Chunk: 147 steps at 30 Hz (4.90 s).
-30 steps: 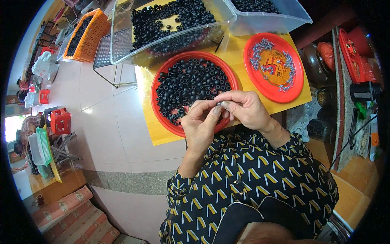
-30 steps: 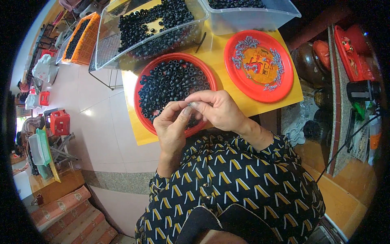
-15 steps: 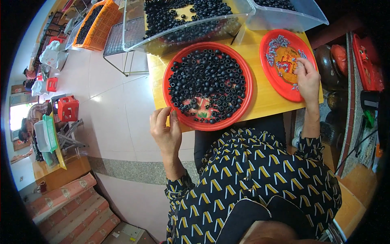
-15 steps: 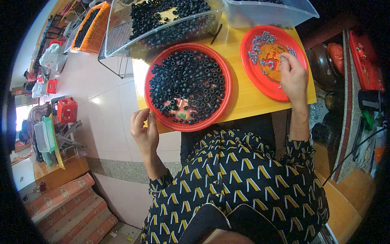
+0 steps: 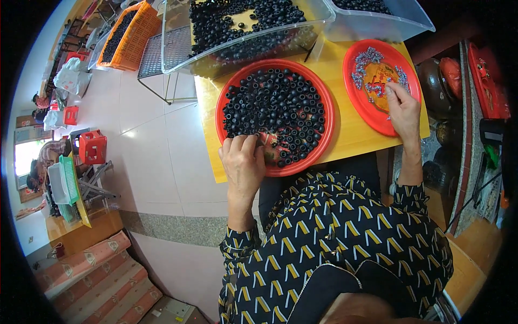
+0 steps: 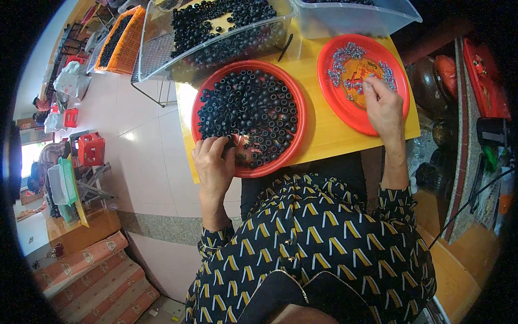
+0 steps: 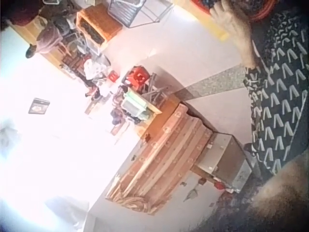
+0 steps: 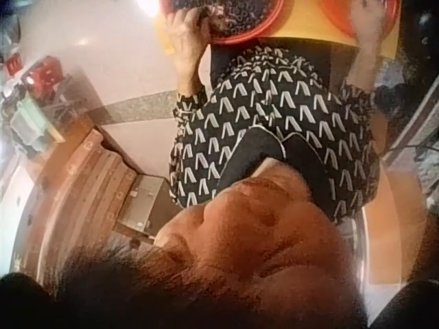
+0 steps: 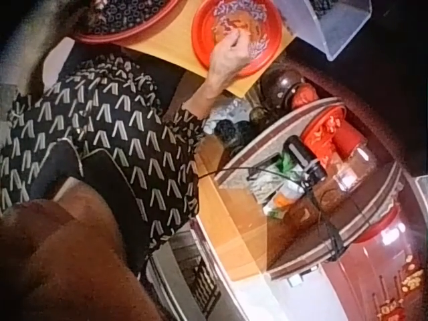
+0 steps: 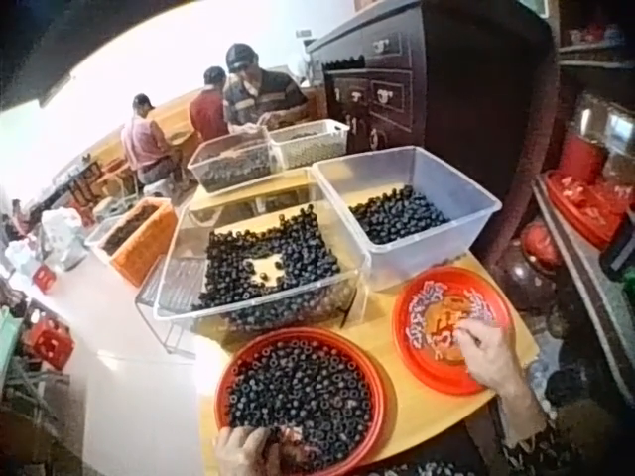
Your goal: Sorting and removing stems from small black berries.
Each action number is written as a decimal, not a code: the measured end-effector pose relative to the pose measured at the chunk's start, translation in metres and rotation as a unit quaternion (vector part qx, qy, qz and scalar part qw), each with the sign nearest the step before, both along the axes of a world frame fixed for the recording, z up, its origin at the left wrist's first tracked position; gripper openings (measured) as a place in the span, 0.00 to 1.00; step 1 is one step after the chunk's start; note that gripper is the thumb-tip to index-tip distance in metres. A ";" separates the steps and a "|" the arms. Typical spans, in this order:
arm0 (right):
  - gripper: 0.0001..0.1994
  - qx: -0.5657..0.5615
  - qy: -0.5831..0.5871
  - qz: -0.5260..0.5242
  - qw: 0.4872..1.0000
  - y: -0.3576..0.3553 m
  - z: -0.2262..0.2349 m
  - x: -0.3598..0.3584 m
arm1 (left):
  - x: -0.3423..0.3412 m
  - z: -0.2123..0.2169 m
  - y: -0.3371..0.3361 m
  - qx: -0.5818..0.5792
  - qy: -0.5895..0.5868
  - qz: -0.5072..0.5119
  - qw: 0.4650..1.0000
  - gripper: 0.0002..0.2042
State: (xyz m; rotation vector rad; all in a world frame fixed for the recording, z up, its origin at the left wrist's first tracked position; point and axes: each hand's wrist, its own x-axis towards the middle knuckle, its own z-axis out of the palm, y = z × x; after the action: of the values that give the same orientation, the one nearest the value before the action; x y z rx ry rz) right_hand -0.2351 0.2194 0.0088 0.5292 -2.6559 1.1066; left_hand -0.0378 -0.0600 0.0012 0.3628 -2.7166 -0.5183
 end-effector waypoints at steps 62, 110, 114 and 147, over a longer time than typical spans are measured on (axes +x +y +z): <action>0.05 -0.205 -0.583 0.390 0.682 -0.119 0.014 0.097 | 0.025 0.013 0.035 0.365 0.182 -0.153 0.900 0.11; 0.05 -0.325 -0.561 0.331 0.686 -0.126 0.020 0.102 | 0.025 -0.004 0.046 0.587 0.189 0.005 0.787 0.10; 0.05 -0.308 -0.563 0.325 0.695 -0.125 0.021 0.103 | 0.027 0.000 0.047 0.559 0.175 0.005 0.810 0.10; 0.12 -0.284 -0.703 0.406 0.510 -0.121 0.006 0.087 | 0.019 0.003 0.029 0.346 0.220 -0.177 0.895 0.08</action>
State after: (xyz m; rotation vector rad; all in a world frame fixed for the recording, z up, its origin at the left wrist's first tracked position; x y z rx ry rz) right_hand -0.1485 0.0985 0.0148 1.0339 -2.2580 3.9202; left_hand -0.0189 -0.0307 0.0044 -0.0923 -2.0770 -1.4788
